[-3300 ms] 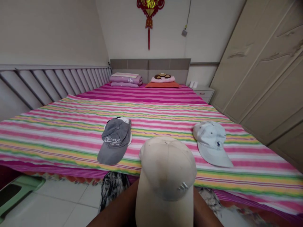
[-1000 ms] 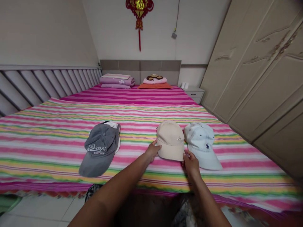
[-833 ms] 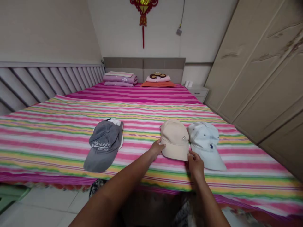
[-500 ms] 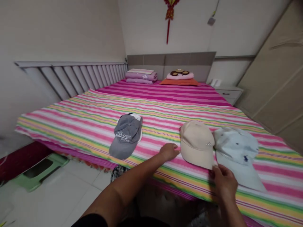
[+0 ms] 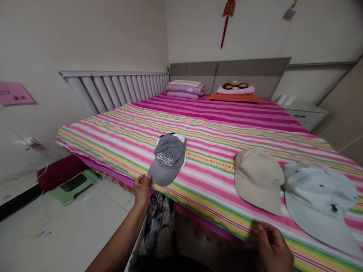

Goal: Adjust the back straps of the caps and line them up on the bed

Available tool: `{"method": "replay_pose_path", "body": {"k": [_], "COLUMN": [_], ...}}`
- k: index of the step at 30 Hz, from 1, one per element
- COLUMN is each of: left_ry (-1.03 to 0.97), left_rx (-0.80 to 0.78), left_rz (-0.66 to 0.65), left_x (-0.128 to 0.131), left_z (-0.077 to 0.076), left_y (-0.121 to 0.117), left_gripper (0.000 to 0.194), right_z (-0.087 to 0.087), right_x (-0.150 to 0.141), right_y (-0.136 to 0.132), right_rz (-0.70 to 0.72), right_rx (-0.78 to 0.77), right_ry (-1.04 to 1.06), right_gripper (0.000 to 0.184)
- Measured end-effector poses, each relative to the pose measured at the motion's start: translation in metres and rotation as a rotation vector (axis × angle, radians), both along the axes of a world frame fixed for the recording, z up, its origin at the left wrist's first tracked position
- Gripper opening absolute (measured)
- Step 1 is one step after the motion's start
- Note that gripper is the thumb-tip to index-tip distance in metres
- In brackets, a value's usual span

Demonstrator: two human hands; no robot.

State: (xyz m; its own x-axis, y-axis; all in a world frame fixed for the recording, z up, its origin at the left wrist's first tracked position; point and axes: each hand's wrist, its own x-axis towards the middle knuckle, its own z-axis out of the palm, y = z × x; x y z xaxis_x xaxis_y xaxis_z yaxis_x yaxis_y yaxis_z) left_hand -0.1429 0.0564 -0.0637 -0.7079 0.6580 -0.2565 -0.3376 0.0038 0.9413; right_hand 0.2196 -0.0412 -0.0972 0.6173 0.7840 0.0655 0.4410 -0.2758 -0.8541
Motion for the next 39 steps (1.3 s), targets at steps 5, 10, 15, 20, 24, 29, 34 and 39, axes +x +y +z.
{"method": "replay_pose_path", "body": {"k": [5, 10, 15, 20, 24, 29, 34, 39], "left_ry": [-0.3, -0.423, -0.451, -0.571, -0.675, -0.813, -0.813, -0.812], "left_rx": [-0.099, -0.005, 0.372, 0.367, 0.234, 0.123, 0.002, -0.024], "left_rz": [-0.187, -0.299, -0.524, -0.844, -1.119, -1.191, -1.285, -1.258], "left_x": [-0.001, 0.004, 0.022, 0.069, 0.094, 0.086, 0.085, 0.098], "left_z": [-0.006, 0.012, 0.035, 0.019, -0.009, -0.029, -0.026, -0.008], "left_y": [0.005, 0.01, -0.008, -0.049, -0.075, -0.074, -0.044, -0.017], "left_gripper": [0.006, 0.013, 0.038, 0.048, 0.047, 0.03, 0.051, 0.059], "right_z": [-0.004, -0.008, 0.016, 0.06, 0.083, 0.093, 0.1, 0.102], "right_x": [-0.025, -0.049, -0.076, -0.09, -0.084, -0.072, -0.072, -0.073], "right_y": [0.001, 0.001, 0.011, 0.04, 0.059, 0.054, 0.042, 0.033], "right_rz": [0.184, 0.382, 0.624, 0.787, 0.624, 0.532, 0.56, 0.573], "right_rx": [-0.012, 0.014, -0.014, 0.017, 0.101, 0.128, 0.115, 0.056], "right_ry": [0.082, 0.206, 0.362, 0.993, 1.165, 1.152, 1.097, 1.053], "right_gripper": [0.035, 0.033, 0.032, 0.056, 0.062, 0.042, 0.048, 0.049]}}
